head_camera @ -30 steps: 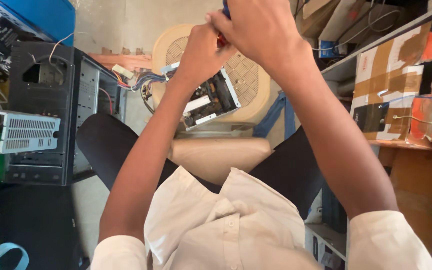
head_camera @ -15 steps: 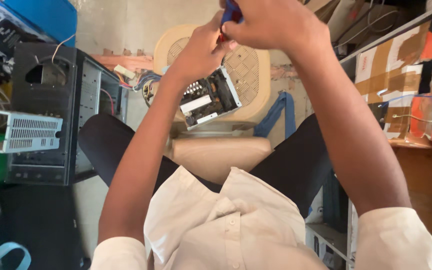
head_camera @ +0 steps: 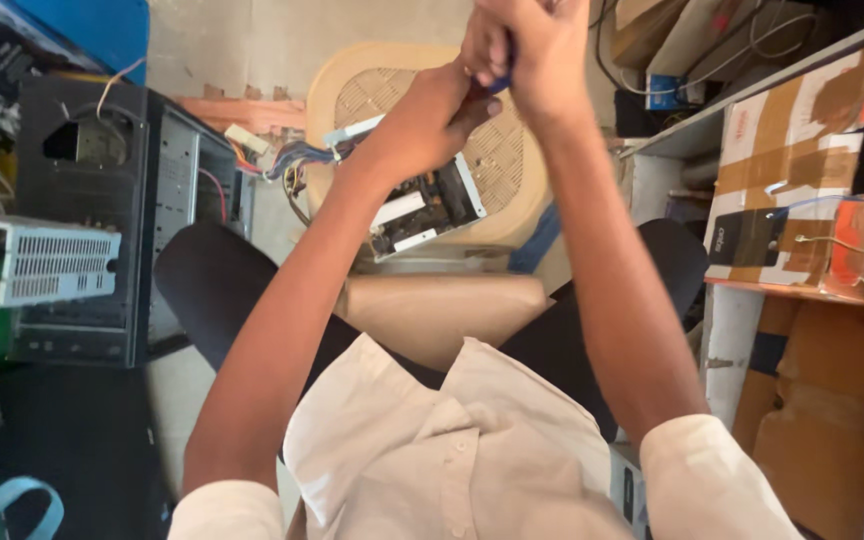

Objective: The person disassembles a computer power supply unit using a screwdriver, removes the metal casing, and inspects the internal components. They then reassemble the unit and secure it with screws.

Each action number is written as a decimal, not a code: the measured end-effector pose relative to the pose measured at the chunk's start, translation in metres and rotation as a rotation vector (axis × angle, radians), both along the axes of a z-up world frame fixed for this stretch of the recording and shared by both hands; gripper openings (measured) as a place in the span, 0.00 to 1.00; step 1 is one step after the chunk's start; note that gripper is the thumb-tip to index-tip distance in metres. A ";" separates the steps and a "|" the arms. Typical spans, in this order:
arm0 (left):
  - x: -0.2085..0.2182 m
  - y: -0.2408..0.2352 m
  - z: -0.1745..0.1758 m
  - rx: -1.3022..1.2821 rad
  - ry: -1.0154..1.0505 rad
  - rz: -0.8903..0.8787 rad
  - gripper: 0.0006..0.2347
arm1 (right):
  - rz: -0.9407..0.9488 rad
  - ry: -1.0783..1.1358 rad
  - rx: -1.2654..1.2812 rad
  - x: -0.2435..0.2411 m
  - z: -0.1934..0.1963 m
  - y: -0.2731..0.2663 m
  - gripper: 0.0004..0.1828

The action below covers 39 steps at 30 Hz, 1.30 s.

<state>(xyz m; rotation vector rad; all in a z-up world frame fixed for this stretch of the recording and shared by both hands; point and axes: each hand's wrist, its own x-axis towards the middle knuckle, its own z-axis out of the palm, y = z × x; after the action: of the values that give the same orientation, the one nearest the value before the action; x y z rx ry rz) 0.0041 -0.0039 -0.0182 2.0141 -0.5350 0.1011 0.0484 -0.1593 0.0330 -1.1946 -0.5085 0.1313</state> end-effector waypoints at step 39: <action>-0.008 -0.003 0.004 -0.184 -0.023 -0.054 0.14 | -0.067 -0.730 -1.585 -0.015 0.107 -0.022 0.25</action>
<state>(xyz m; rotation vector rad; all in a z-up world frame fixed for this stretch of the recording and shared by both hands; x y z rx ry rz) -0.0035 -0.0069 -0.0142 1.8205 -0.5730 0.1358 0.0331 -0.1809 0.1397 -2.8515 -1.0590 0.0076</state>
